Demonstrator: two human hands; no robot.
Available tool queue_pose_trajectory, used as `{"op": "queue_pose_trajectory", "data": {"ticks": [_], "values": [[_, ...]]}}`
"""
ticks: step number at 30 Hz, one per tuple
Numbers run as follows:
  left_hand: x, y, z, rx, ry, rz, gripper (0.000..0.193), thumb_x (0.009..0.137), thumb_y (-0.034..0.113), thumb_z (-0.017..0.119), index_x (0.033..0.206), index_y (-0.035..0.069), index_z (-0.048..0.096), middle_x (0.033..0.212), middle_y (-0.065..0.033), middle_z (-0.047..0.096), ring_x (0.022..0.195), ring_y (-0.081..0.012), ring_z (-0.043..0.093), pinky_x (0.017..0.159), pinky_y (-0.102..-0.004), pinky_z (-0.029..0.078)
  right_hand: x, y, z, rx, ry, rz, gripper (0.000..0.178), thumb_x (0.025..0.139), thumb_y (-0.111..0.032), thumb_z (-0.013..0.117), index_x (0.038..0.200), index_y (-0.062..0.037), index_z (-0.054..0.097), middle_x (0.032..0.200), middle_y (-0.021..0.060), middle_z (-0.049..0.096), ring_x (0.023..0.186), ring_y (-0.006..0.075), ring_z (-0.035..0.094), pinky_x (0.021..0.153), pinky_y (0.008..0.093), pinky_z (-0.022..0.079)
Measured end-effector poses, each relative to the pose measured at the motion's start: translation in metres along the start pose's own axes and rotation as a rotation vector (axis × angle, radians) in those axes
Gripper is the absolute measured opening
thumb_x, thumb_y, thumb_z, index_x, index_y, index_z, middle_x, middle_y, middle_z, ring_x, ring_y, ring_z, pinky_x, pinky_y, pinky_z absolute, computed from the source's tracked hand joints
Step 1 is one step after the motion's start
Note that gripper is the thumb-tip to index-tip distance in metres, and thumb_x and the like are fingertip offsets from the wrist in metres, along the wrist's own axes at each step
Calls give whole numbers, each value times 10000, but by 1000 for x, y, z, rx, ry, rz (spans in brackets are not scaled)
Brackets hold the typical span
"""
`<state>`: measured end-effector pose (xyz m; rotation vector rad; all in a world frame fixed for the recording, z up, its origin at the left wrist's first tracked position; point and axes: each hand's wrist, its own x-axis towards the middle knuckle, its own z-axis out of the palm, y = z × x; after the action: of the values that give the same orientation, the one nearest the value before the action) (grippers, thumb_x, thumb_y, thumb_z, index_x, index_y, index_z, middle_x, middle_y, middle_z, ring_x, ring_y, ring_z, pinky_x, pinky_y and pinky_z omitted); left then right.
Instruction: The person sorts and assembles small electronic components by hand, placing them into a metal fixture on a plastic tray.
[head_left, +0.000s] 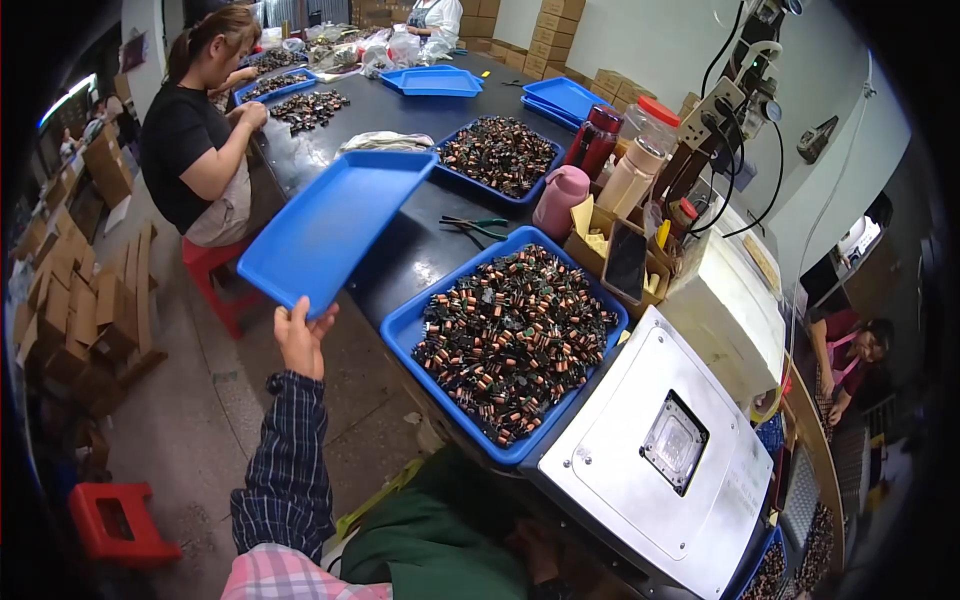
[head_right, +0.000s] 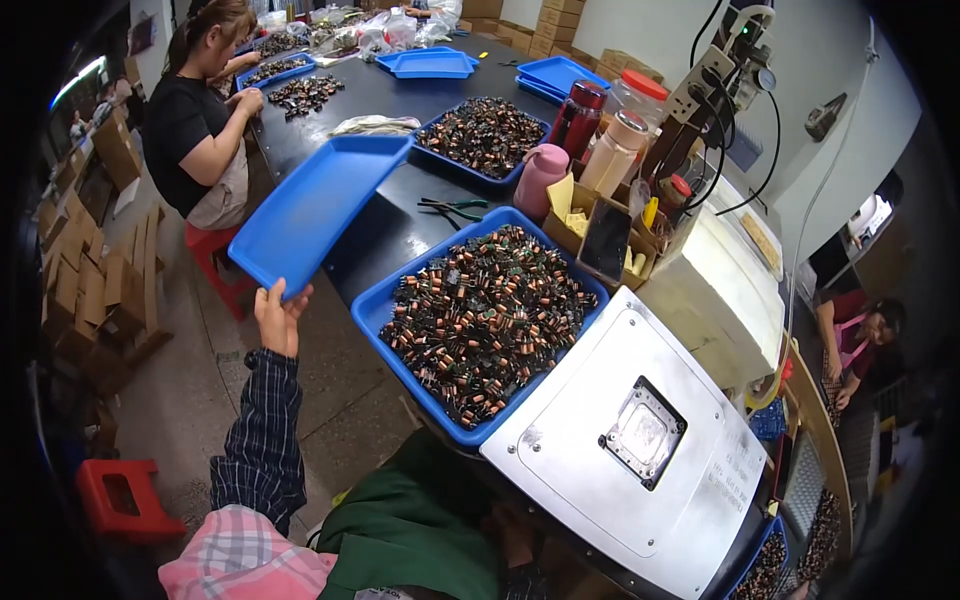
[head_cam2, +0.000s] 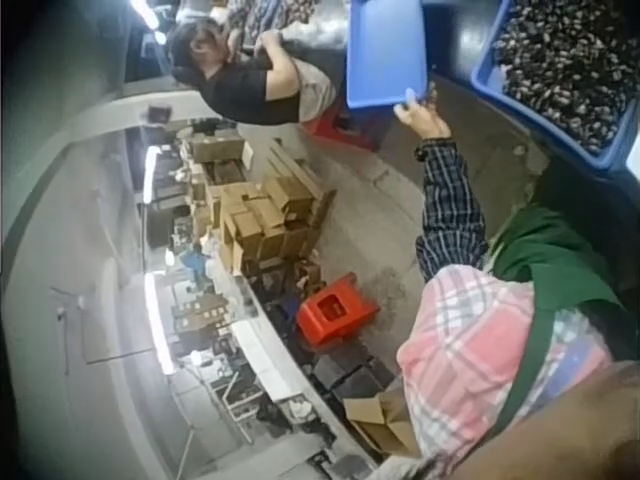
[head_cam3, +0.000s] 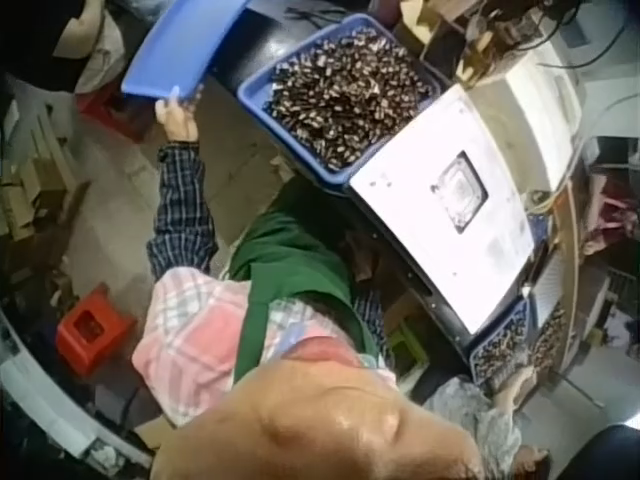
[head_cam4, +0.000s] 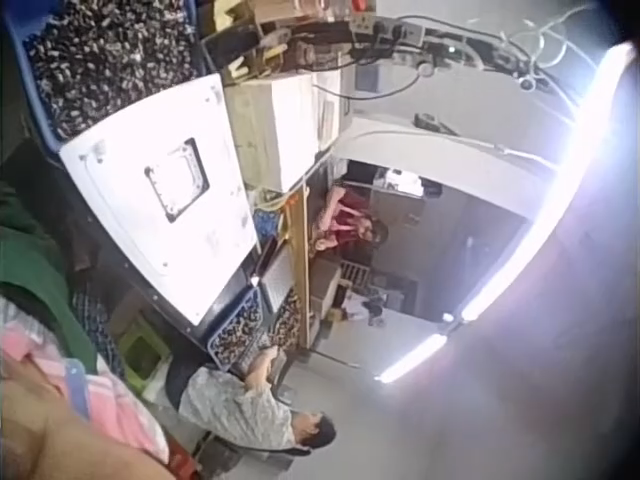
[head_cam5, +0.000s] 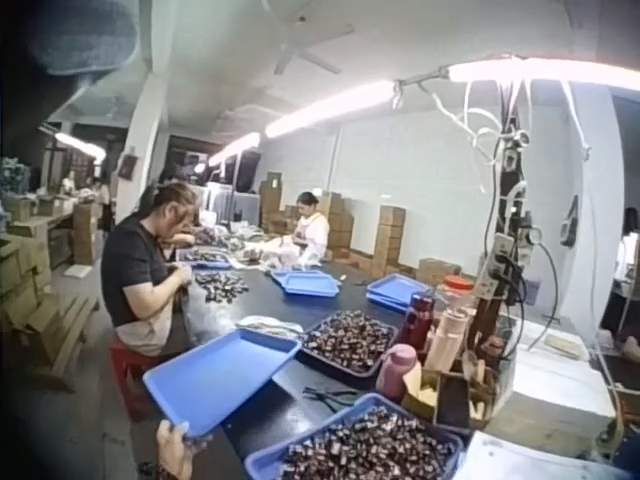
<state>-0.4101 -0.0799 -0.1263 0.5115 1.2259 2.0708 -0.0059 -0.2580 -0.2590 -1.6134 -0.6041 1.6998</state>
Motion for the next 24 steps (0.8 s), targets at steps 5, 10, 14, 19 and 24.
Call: {"op": "queue_pose_trajectory", "data": {"ticks": [5,10,14,19,24], "values": [[85,-1,25,-35,-31,111,256,843,194,495,1009,14,420,985,-129,533,835,-229,588,670,-273,491,18,9,8,-161,11,-25,217,806,-164,566,979,-33,576,786,67,596,664,154,582,623,270,474],[180,-16,49,146,-36,77,410,882,299,436,1138,-12,362,1049,-192,507,856,-248,582,687,-303,486,26,19,22,-204,34,-8,211,794,-154,584,963,-29,574,785,68,599,673,155,589,628,266,475],[176,-58,48,347,-172,-31,410,827,239,536,1152,18,420,942,-128,582,825,-206,589,693,-281,474,30,15,25,-253,41,-38,214,787,-160,594,953,-27,572,789,62,599,685,152,592,632,255,473],[167,-91,61,643,-231,324,312,780,127,567,1054,-9,512,912,-126,607,821,-187,594,711,-274,474,46,3,26,-203,9,-9,223,795,-169,584,965,-26,573,792,64,602,706,148,591,648,253,471],[159,-101,67,793,-352,229,289,782,113,560,1045,-3,535,959,-122,598,835,-153,578,726,-255,457,52,-3,30,-196,28,13,225,805,-169,573,976,-23,575,789,73,609,707,142,591,637,255,469]]}}
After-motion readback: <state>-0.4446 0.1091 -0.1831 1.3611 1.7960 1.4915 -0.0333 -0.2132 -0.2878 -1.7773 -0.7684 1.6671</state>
